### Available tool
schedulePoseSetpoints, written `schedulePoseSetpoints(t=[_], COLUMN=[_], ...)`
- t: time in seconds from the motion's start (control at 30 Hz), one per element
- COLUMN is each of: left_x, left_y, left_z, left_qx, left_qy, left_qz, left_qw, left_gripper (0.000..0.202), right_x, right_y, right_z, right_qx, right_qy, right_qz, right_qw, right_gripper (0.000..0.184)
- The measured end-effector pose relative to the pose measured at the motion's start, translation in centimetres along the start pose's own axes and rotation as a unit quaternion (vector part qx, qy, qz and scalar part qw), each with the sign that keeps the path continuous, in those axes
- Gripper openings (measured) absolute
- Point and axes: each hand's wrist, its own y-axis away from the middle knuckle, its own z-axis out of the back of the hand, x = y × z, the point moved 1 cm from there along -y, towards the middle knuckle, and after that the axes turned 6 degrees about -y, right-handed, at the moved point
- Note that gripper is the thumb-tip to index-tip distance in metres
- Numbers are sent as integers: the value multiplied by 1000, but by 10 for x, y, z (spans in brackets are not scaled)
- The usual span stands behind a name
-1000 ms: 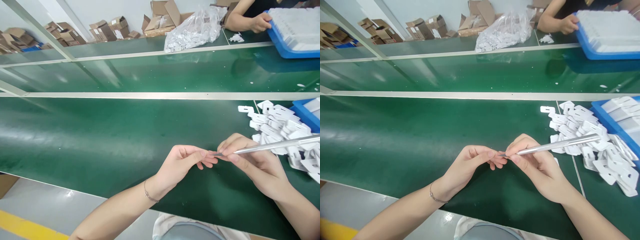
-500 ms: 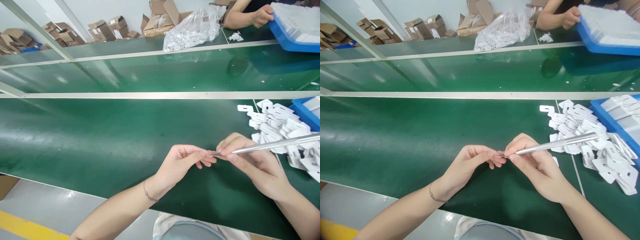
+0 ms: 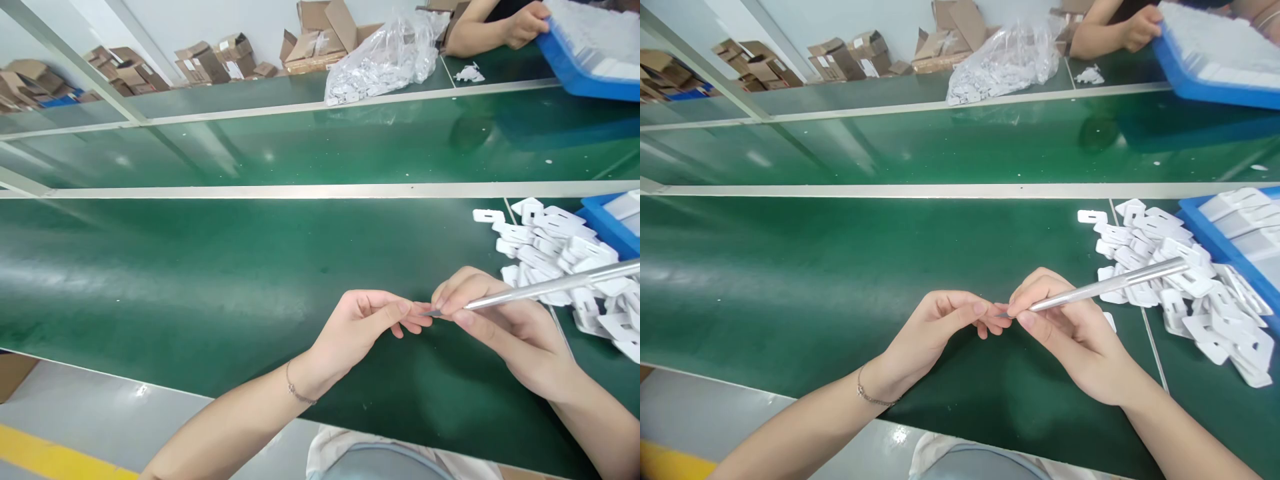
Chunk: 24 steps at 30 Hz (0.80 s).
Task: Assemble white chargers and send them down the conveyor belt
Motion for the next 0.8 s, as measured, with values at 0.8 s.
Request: schedulePoseSetpoints(t=[0.8], left_x=[1], left_y=[0], left_z=[0], left_qx=[3], left_qy=[-9], left_qz=[6], left_qw=[1000], left_gripper=[20], right_x=[0], right_y=[0], right_z=[0], right_qx=[2], right_qy=[5], right_qz=[3], right_qw=[1000], right_gripper=[19])
